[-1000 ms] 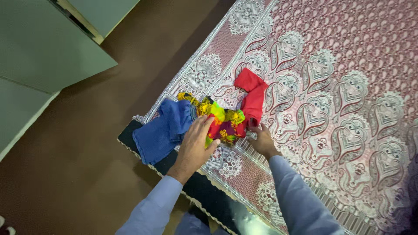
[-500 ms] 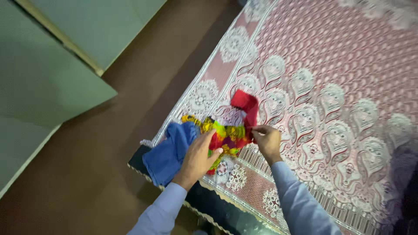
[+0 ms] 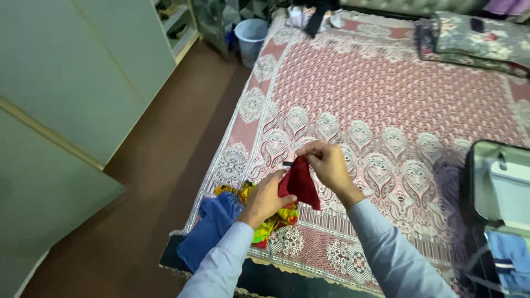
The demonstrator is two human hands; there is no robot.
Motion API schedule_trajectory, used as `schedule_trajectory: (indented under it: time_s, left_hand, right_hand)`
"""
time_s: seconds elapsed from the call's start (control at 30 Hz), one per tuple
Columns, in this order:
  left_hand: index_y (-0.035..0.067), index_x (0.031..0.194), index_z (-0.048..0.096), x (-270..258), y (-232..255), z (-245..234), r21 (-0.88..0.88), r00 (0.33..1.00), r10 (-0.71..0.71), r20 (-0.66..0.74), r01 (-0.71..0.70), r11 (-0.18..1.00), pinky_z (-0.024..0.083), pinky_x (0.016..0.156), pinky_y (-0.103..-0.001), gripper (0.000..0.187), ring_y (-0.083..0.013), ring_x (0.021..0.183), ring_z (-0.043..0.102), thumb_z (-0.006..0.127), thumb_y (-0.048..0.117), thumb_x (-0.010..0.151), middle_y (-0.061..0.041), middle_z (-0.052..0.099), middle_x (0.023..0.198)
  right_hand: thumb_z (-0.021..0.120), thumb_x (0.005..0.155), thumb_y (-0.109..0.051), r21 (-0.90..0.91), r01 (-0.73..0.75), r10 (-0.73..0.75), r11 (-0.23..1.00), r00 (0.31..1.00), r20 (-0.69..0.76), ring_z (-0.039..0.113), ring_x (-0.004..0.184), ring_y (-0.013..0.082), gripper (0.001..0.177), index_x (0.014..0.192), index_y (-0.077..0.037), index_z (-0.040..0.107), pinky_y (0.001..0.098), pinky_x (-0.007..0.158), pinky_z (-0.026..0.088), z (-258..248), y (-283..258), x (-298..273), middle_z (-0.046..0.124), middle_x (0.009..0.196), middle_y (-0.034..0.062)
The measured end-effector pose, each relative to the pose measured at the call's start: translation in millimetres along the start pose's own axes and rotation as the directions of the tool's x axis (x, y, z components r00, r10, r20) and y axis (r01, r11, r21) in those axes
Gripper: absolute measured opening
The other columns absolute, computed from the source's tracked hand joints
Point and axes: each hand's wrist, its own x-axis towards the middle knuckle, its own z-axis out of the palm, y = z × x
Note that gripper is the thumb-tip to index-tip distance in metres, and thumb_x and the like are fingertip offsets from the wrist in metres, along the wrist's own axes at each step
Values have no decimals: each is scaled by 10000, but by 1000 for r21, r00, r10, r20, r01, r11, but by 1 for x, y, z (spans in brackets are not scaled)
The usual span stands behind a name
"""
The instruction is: The person folds several clothing items on a bed, including a blue shirt, a red t-shirt, a colorful patterned cloth, and blue jeans, then places them into an open suitcase. The person also picks up two combs from a vanity and places them into the suitcase.
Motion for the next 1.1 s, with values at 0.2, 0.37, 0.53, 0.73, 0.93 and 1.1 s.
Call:
schedule_trajectory:
  time_s: [0.2, 0.37, 0.53, 0.73, 0.93, 1.1]
  left_hand:
    - [63, 1037, 691, 9, 15, -5, 52, 984, -162, 68, 159, 986, 552, 725, -469, 298, -353, 777, 734, 634, 353, 995, -186, 733, 851]
    - [21, 1044, 693, 29, 33, -20, -145, 995, 61, -82, -72, 987, 543, 699, -435, 371, -342, 812, 725, 566, 368, 1020, -196, 732, 885]
    - [11, 1075, 684, 53, 75, -34, -145, 971, 219, -93, -231, 962, 538, 724, -404, 379, -309, 826, 696, 584, 375, 1037, -186, 717, 901]
    - [52, 957, 716, 67, 131, -67, 67, 954, 298, 45, -300, 951, 528, 716, -381, 323, -251, 752, 680, 762, 364, 890, -133, 724, 833]
    - [47, 933, 694, 66, 165, -84, 124, 916, 341, 213, -372, 920, 533, 712, -384, 316, -239, 757, 703, 841, 263, 756, -143, 735, 810]
    - [117, 1021, 753, 56, 181, -72, 256, 985, 171, 33, -174, 951, 519, 677, -424, 219, -284, 720, 699, 777, 281, 878, -147, 713, 797]
  right_hand:
    - [652, 944, 21, 45, -48, 49, 998, 999, -9, 727, 988, 140, 169, 1047, 17, 786, 271, 902, 596, -42, -40, -21, 767, 1067, 68]
    - [798, 791, -11, -5, 74, -74, 997, 997, -3, 715, 984, 173, 323, 1109, -12, 740, 302, 917, 578, -62, -62, -55, 703, 1098, 71]
    - [721, 760, 54, -348, 80, -138, 934, 980, -143, 728, 864, 198, 372, 1113, -59, 758, 318, 810, 597, -83, -62, -76, 732, 1049, 77]
    - [718, 802, -31, -483, 94, -170, 870, 979, -115, 729, 791, 195, 264, 1060, -49, 768, 356, 755, 596, -154, -61, -80, 755, 915, 108]
    - [660, 987, -190, -339, 66, -116, 938, 985, -130, 680, 728, 147, 175, 1043, -28, 699, 329, 673, 549, -217, -52, -84, 741, 836, 90]
    - [671, 986, -305, -15, 75, -77, 997, 986, -150, 654, 720, 63, 252, 984, -52, 680, 262, 629, 539, -257, -53, -106, 735, 808, 9]
